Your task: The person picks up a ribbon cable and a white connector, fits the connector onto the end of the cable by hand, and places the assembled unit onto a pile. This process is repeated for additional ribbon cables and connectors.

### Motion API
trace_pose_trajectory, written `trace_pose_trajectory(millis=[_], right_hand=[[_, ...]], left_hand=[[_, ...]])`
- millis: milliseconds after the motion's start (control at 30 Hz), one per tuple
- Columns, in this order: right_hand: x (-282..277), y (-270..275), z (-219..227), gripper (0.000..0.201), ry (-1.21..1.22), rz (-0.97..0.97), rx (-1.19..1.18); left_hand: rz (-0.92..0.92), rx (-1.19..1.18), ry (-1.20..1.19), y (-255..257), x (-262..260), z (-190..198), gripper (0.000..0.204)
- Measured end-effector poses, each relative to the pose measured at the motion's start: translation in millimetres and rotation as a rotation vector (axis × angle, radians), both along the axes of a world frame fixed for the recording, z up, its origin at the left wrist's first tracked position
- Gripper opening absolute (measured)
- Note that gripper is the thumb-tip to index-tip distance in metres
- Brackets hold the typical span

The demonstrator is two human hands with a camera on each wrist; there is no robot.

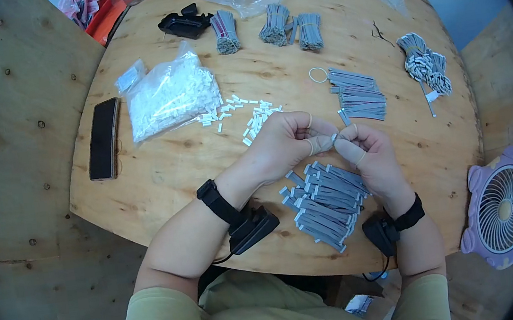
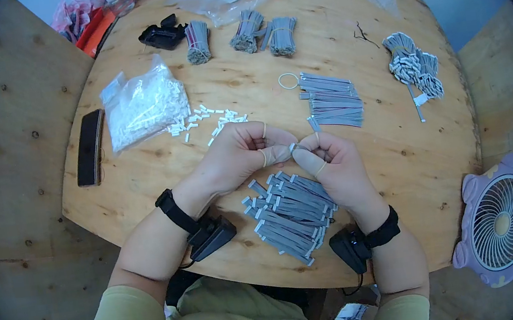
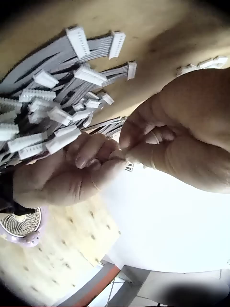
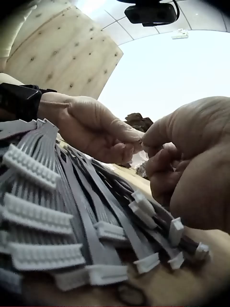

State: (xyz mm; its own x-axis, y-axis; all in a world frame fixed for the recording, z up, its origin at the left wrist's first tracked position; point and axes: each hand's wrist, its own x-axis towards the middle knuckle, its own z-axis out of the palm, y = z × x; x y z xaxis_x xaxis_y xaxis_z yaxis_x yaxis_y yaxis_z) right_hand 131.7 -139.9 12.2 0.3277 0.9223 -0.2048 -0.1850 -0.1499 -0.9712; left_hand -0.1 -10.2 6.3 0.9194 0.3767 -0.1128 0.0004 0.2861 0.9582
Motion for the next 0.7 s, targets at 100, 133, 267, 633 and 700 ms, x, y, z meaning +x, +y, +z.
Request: trace_pose_trajectory(millis=[100,133,267,633,700], right_hand=[[-2.1,0.2,2.2,0.008,0.012,-0.005,0.018],[-2.1,0.1,2.0,0.008,0.011,-0.003,0.025],[-1.5,0.2,0.6,0.008,-0.032,-0.006,0.034],[-1.6,0.4,-2.0,0.006,-0.092,0.000,0.005],[-1.4,1.2,1.5,0.007,-0.040,0.002,-0.019]], left_hand=[[0.006,-0.029,0.000,-1.1,0.8,-2.3,0.016],[0.012,-0.037,-0.009,-1.4,0.8,-2.2,0.016],[0.005,-0.078,-0.020,-1.9,0.1,0.3,0.017],[-0.022,-0.017,0.030,0.5,-1.8,-1.0,0.015],[0.010,-0.086,0.011,-0.6,-0.2,-4.1,0.015]])
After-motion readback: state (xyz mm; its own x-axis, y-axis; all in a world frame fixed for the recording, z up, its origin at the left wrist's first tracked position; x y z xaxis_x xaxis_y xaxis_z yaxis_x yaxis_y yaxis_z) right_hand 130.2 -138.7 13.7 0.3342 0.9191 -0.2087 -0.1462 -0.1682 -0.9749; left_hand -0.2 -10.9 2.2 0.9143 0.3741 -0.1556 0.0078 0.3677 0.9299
